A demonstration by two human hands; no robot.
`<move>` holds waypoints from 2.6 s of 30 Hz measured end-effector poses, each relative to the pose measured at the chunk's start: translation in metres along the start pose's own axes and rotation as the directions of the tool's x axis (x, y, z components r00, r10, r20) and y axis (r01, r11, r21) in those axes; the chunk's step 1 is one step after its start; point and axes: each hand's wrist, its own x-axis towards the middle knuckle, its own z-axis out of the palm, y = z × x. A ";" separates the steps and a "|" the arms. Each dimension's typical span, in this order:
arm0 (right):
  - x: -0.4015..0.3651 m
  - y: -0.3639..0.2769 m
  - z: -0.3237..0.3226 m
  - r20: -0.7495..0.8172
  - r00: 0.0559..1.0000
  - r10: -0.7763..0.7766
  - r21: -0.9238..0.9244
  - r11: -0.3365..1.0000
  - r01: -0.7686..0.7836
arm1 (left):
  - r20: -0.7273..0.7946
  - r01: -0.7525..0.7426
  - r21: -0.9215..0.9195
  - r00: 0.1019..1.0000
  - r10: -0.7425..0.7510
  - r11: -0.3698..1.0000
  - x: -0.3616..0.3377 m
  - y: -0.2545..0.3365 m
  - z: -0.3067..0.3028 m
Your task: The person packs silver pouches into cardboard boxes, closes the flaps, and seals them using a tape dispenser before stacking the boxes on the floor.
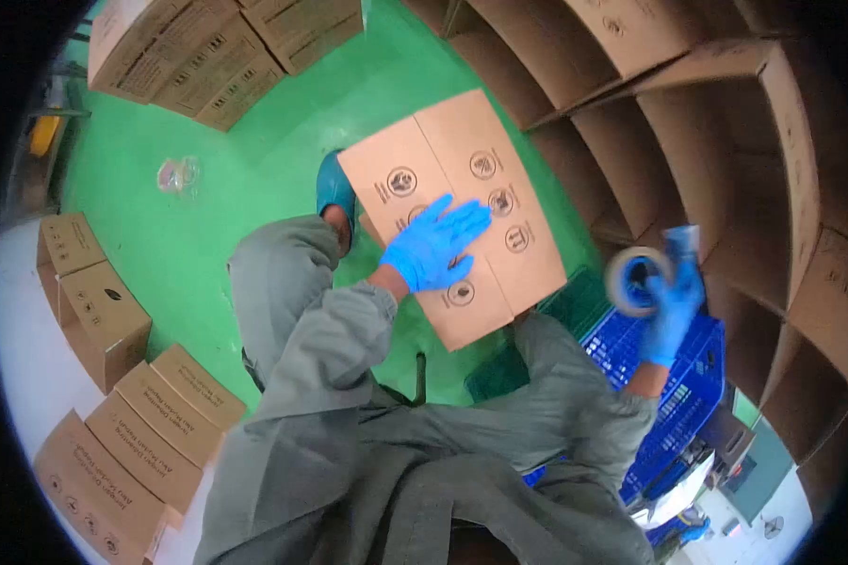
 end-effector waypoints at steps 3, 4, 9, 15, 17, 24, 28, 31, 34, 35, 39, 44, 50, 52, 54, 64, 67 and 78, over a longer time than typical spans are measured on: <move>-0.089 -0.013 0.059 0.339 0.895 0.290 -0.007 0.952 -0.306 | 0.039 0.015 0.000 0.999 -0.015 1.000 0.000 0.004 0.002; -0.109 -0.016 0.076 0.332 0.920 0.209 -0.242 0.961 -0.131 | 0.027 0.008 0.017 1.000 -0.009 1.000 -0.001 0.003 0.004; -0.163 0.021 0.113 0.336 0.942 -0.027 -0.313 0.940 0.139 | 0.030 0.028 0.039 0.999 -0.029 0.999 0.001 0.004 0.004; -0.158 0.025 0.113 0.357 0.931 -0.075 -0.279 0.943 0.183 | 0.050 0.003 0.106 0.999 -0.008 0.994 0.007 0.000 0.002; -0.157 0.023 0.113 0.376 0.924 -0.071 -0.276 0.943 0.185 | 0.022 0.004 0.122 1.000 -0.007 0.993 0.014 0.004 -0.006; -0.158 0.010 0.120 0.374 0.927 -0.015 -0.349 0.924 0.156 | 0.311 0.472 -0.401 0.876 -0.368 0.785 0.037 0.073 -0.079; -0.150 -0.009 0.133 0.396 0.917 -0.042 -0.387 0.898 0.208 | 0.472 0.603 -0.636 0.798 -0.376 0.481 0.052 0.014 -0.046; -0.138 -0.026 0.149 0.419 0.908 0.017 -0.504 0.836 0.217 | 0.398 0.638 -0.403 0.768 -0.502 0.656 0.063 -0.014 -0.049; -0.125 -0.029 0.171 0.446 0.895 -0.020 -0.449 0.860 0.243 | 0.082 0.513 -0.464 0.837 -0.541 0.723 0.079 -0.103 -0.089; -0.116 -0.031 0.183 0.444 0.896 -0.021 -0.443 0.864 0.240 | 0.087 0.584 -0.308 0.803 -0.589 0.751 0.090 -0.138 -0.125; -0.071 -0.056 0.245 0.522 0.852 0.033 -0.489 0.831 0.267 | -0.051 0.576 -0.229 0.798 -0.601 0.785 0.104 -0.236 -0.146; -0.048 -0.066 0.267 0.648 0.725 0.235 -0.560 0.792 0.244 | 0.375 0.619 -0.024 0.733 -0.567 0.785 0.085 -0.293 -0.007; -0.039 -0.063 0.268 0.656 0.719 0.230 -0.516 0.831 0.205 | 0.740 0.759 -0.438 0.609 -0.286 0.482 0.068 -0.264 0.010; -0.033 -0.071 0.271 0.667 0.698 0.259 -0.534 0.820 0.206 | 0.816 0.705 -0.060 0.443 -0.372 0.707 0.076 -0.257 -0.020; -0.028 -0.074 0.267 0.669 0.683 0.294 -0.559 0.805 0.200 | 0.824 0.600 0.147 0.366 -0.433 0.786 0.085 -0.256 -0.031; -0.122 -0.025 0.074 0.606 0.712 0.354 -0.647 0.740 0.182 | -0.151 0.329 0.433 0.944 -0.292 0.839 0.096 0.007 0.027; -0.155 0.008 0.018 0.611 0.691 0.385 -0.713 0.647 0.269 | -0.118 0.263 0.434 0.965 -0.235 0.861 0.072 0.069 0.061; -0.193 0.107 0.015 0.440 0.754 0.487 -0.734 0.679 -0.010 | 0.495 -0.416 0.395 0.847 0.192 0.819 0.010 0.146 0.101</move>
